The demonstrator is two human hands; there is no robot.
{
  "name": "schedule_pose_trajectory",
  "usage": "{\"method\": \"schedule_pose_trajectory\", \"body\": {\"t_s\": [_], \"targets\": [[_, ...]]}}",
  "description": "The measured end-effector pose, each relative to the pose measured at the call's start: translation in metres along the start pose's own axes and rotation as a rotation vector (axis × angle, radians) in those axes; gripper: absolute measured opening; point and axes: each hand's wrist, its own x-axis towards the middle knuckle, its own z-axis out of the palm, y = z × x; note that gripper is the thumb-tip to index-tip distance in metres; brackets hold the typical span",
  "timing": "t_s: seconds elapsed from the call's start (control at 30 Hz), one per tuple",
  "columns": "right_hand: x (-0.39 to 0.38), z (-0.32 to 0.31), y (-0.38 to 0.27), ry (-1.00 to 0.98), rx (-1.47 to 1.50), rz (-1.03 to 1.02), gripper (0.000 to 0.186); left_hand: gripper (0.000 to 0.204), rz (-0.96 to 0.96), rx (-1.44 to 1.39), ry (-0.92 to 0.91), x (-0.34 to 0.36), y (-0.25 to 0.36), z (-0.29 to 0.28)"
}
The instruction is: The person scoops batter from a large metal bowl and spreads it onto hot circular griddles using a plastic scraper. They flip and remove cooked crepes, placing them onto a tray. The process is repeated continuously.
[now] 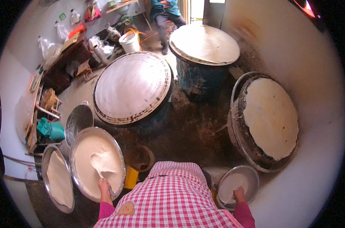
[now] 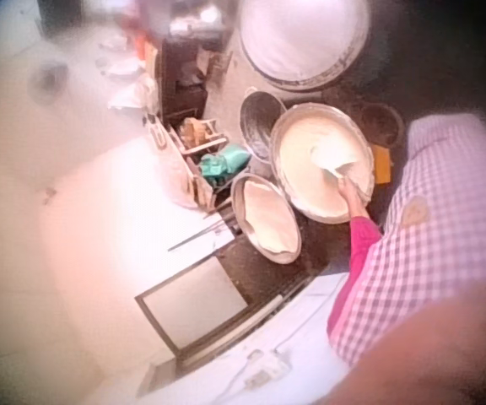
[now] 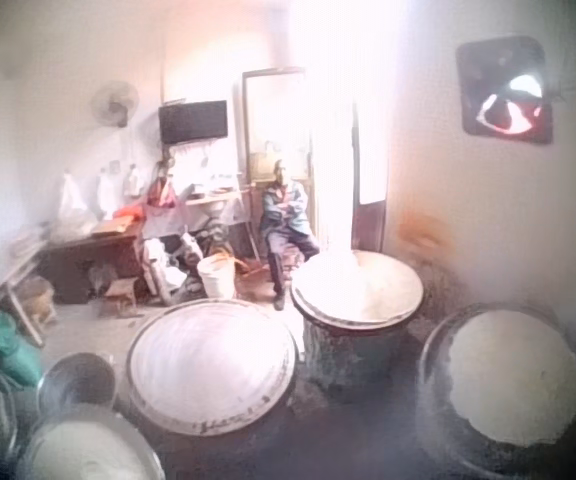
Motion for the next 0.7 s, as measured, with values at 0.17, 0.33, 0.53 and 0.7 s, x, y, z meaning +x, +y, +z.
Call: {"method": "schedule_pose_trajectory", "body": {"t_s": [0.17, 0.33, 0.53, 0.7], "targets": [[-0.019, -0.038, -0.029, -0.086, 0.083, 0.039, 0.022, 0.012, -0.031, 0.097, -0.031, 0.02, -0.021, 0.015], [-0.05, -0.082, -0.074, -0.147, 0.335, 0.316, 0.019, 0.009, -0.075, 0.146, -0.125, 0.025, -0.024, -0.012], [-0.032, -0.047, -0.048, 0.042, -0.615, -0.4, 0.028, 0.033, 0.06, 0.442, -0.055, 0.029, -0.041, -0.016], [-0.037, -0.001, -0.063, -0.128, -0.144, -0.017, 0.037, 0.036, -0.016, 0.201, -0.204, 0.015, -0.032, 0.023]]}}
